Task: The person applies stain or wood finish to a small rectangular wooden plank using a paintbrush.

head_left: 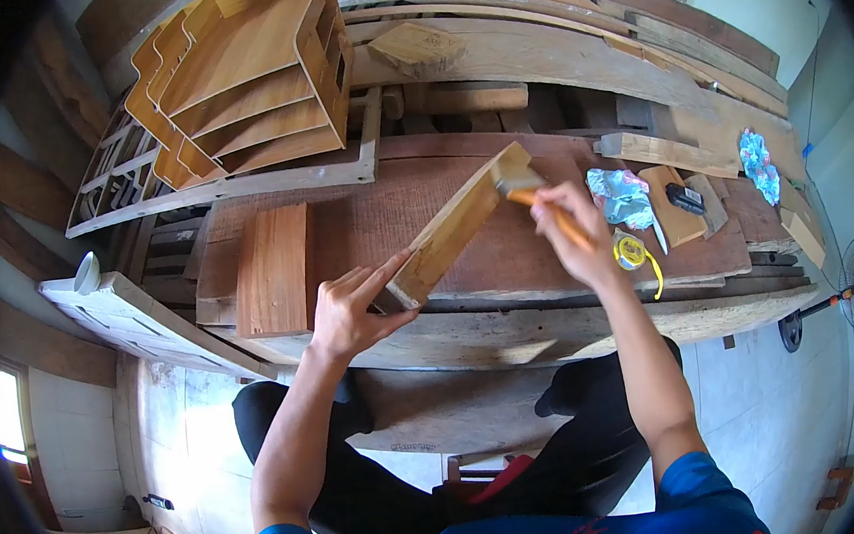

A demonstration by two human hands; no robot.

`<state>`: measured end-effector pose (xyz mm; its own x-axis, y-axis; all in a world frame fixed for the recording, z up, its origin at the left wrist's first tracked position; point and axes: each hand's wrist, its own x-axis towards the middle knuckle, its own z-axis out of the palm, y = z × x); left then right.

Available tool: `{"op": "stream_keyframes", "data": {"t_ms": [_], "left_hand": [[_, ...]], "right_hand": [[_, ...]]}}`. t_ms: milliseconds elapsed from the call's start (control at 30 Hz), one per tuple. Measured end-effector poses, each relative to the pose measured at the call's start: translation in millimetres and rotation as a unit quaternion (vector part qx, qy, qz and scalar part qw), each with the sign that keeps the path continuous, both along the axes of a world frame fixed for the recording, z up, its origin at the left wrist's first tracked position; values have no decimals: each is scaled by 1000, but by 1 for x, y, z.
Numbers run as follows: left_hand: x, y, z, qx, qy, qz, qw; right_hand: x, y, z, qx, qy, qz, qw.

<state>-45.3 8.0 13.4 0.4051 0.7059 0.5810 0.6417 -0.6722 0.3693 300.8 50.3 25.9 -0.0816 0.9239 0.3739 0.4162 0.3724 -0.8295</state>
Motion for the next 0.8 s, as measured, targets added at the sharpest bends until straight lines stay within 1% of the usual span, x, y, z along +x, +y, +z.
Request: {"op": "stream_keyframes", "data": {"t_ms": [33,67,100,133,167,233,267,300,367,433,467,500,533,567,633,700,733,767,800], "left_hand": [[1,-1,1,9,-3,0,1000],[3,0,2,19,-7,-1,1000],[3,2,-1,13,-8,0,1000],[-1,4,-5,6,-7,-1,1000],[-3,5,-7,-2,-3,-1,1000],[0,3,0,-2,3,-6,1000],[1,2,1,2,2,-5,1000],[2,1,2,8,1,-3,1000],[3,-1,2,16,5,-10,1000],[2,1,2,30,8,-14,999],[3,1,3,31,3,-12,999],[3,1,3,31,-3,-12,999],[4,1,2,30,-8,-13,999],[3,2,1,21,-8,-11,1000],[0,4,3,0,-3,-5,1000],[0,0,3,-3,14,0,1000],[0,-1,2,0,18,0,1000],[1,0,1,5,22,-2,1000],[3,-1,7,-8,10,-11,1000]], "right_hand": [[-15,-18,17,19,-52,33,998],[-29,-34,21,-1,7,125,992],[-38,-45,31,100,-50,213,971],[-47,-59,40,57,-41,286,956],[-53,-65,35,65,-33,311,948],[-31,-49,40,-8,-34,299,953],[-20,-34,33,-45,42,269,961],[-6,-16,20,-5,12,185,983],[15,12,-8,25,18,-2,1000],[11,3,0,-5,-5,27,1000],[-1,-9,2,26,-14,64,997],[-21,-29,17,2,24,137,990],[-35,-43,28,97,-16,208,973],[-43,-57,39,83,-39,275,957],[-45,-64,43,26,-51,354,934],[-26,-48,41,-41,18,320,946],[-15,-34,40,-80,42,279,956],[0,-15,21,-17,42,229,972],[11,-2,10,-40,70,155,985]]}}
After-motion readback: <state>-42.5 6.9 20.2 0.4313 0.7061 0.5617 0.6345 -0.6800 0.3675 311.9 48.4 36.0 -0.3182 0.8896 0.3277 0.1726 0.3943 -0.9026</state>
